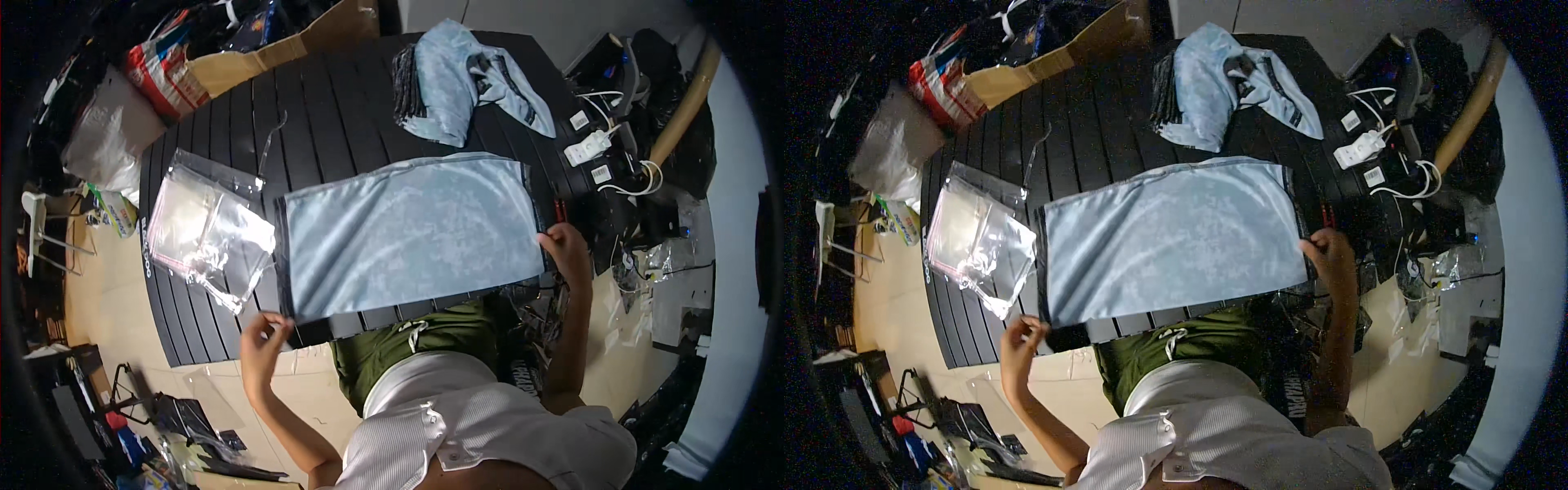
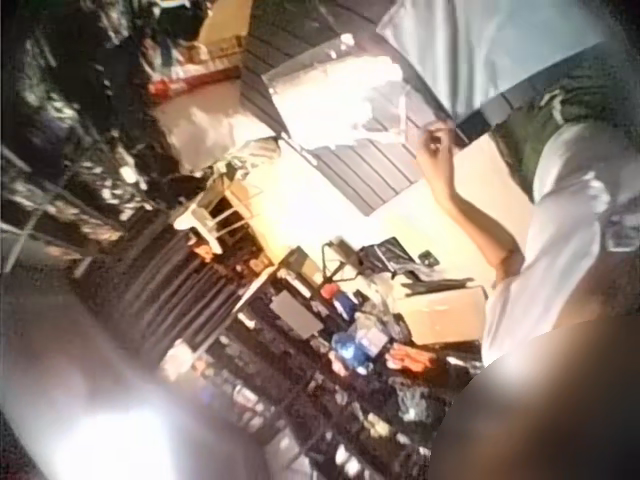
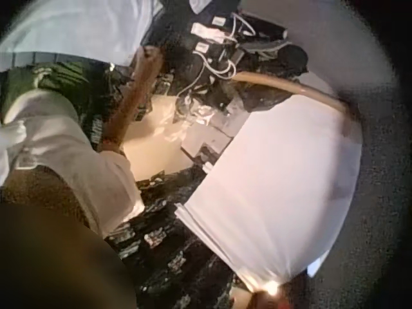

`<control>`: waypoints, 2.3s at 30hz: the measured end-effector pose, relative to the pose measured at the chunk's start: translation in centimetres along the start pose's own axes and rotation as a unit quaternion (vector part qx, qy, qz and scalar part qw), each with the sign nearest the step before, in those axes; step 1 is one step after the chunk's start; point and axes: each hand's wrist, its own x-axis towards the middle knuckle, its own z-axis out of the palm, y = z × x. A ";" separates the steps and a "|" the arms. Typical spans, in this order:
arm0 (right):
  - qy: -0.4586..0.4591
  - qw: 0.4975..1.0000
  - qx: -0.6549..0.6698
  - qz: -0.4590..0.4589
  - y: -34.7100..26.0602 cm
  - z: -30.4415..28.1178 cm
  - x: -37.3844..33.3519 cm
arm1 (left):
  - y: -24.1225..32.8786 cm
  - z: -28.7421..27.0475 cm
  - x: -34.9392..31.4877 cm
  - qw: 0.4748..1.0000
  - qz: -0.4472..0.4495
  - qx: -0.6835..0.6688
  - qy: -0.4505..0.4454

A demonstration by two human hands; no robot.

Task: The recorder is trimming loose threads from camouflage-patterned neck gaiters, folding them, and placing them into individual clear plastic sleeves.

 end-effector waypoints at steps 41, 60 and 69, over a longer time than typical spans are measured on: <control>-0.255 0.818 0.515 -0.032 -18.9 9.5 -3.8 | 5.1 8.4 0.0 0.834 0.013 -0.548 0.056; -0.177 0.955 0.176 -0.159 -23.7 7.6 -6.3 | 6.1 10.2 -2.6 0.821 0.017 -0.564 -0.090; -0.165 0.957 0.164 -0.174 -24.1 7.2 -6.1 | 5.9 10.6 -2.9 0.867 0.068 -0.490 -0.066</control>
